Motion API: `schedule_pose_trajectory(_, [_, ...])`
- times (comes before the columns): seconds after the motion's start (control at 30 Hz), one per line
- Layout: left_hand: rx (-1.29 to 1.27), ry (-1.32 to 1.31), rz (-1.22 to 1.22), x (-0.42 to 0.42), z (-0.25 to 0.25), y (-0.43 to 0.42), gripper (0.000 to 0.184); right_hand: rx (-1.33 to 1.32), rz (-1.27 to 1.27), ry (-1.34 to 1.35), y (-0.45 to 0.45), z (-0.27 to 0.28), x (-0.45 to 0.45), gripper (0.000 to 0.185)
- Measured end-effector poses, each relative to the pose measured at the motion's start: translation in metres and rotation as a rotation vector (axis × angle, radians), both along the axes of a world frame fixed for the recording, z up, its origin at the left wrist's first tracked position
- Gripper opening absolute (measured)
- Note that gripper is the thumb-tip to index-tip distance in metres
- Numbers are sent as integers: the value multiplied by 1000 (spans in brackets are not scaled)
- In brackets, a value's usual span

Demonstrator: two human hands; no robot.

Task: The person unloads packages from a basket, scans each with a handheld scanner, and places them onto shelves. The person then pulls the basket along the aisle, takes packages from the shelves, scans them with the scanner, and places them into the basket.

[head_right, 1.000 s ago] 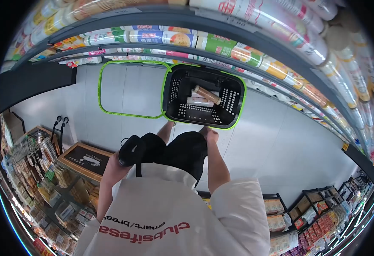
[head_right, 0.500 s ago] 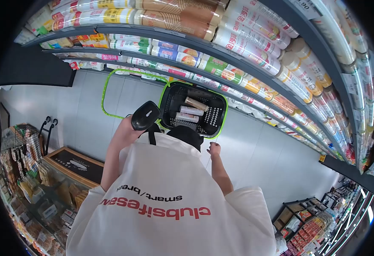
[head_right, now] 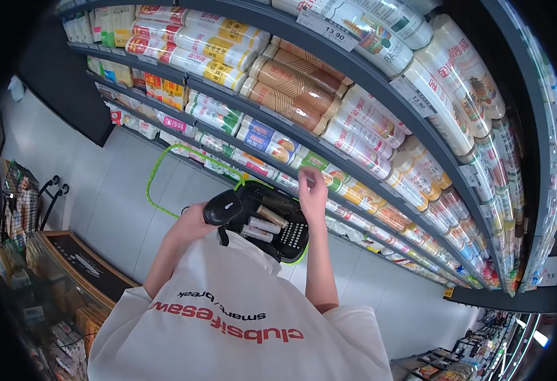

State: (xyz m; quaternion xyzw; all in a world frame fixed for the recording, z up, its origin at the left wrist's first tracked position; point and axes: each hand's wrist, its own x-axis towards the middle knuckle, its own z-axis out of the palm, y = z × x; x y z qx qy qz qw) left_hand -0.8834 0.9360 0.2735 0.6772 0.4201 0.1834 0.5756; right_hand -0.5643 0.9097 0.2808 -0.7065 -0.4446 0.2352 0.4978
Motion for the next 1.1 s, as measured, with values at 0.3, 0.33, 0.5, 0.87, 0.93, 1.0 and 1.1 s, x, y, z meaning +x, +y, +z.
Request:
schedule_pose_trajectory(0.3, [70, -43, -95, -11, -8, -9, 30, 213, 115, -993, 150, 106, 9, 71])
schedule_pose_trajectory(0.33, [78, -35, -95, -12, -9, -10, 30, 155, 103, -1033, 166, 92, 20, 74])
schedule_pose_trajectory(0.5, [95, -59, -33, -16, 2, -14, 30, 153, 8, -1110, 182, 73, 15, 82])
schedule_pose_trajectory(0.87, [76, -13, 22, -19, -16, -15, 31, -142, 63, -1041, 186, 89, 11, 78])
schedule_pose_trajectory(0.93, [82, -12, -1, -19, -11, -16, 32, -182, 114, -1018, 190, 91, 17, 79])
schedule_pose_trajectory(1.0, [100, -11, -20, -18, -10, -15, 32, -215, 119, -1011, 189, 98, 12, 80])
schedule_pose_trajectory(1.1, [114, -10, -41, -19, -11, -17, 32, -145, 13, -1172, 180, 89, 3, 85])
